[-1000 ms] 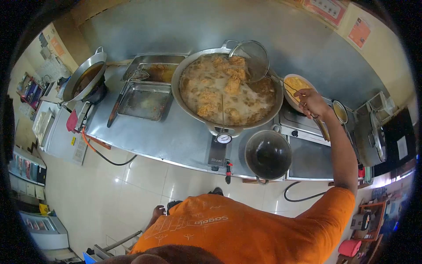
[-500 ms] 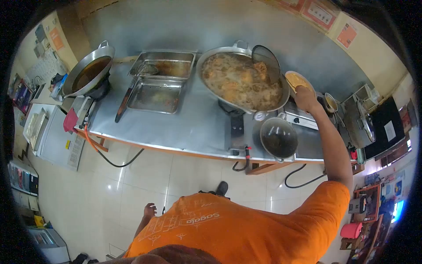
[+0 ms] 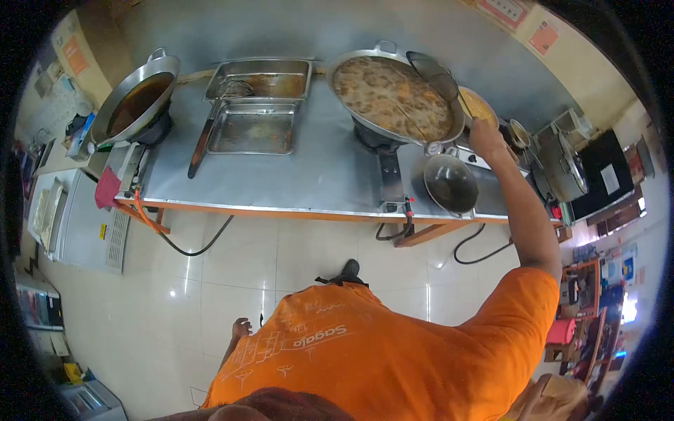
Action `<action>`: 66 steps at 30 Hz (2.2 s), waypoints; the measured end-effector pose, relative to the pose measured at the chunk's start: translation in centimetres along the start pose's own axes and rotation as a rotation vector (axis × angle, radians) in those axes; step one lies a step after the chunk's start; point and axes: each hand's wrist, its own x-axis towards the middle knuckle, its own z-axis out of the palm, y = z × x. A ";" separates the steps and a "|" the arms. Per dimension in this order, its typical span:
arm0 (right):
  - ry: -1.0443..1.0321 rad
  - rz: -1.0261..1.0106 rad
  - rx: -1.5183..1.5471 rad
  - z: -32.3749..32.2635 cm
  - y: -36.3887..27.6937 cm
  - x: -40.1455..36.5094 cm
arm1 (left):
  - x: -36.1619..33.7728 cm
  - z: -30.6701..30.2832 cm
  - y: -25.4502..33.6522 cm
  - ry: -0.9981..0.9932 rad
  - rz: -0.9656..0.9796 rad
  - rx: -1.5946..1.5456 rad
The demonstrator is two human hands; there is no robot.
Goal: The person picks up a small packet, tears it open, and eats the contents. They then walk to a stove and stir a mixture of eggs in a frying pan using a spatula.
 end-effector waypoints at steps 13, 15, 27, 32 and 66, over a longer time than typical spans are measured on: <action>-0.697 0.530 1.082 -3.4 4.7 -0.9 | 4.2 5.7 3.0 -0.134 -0.036 -0.127; -0.783 0.579 1.166 -2.5 3.8 -0.5 | 3.8 6.9 3.2 -0.115 -0.004 0.134; -0.902 0.489 1.562 4.5 5.9 5.4 | 6.2 13.5 5.8 -0.168 0.038 -0.156; -0.833 0.448 1.549 4.7 8.3 6.7 | 7.3 16.3 5.8 -0.179 0.333 0.361; -0.236 -0.185 -0.139 -5.5 1.7 -3.3 | 1.1 7.1 -1.4 -0.049 0.023 0.022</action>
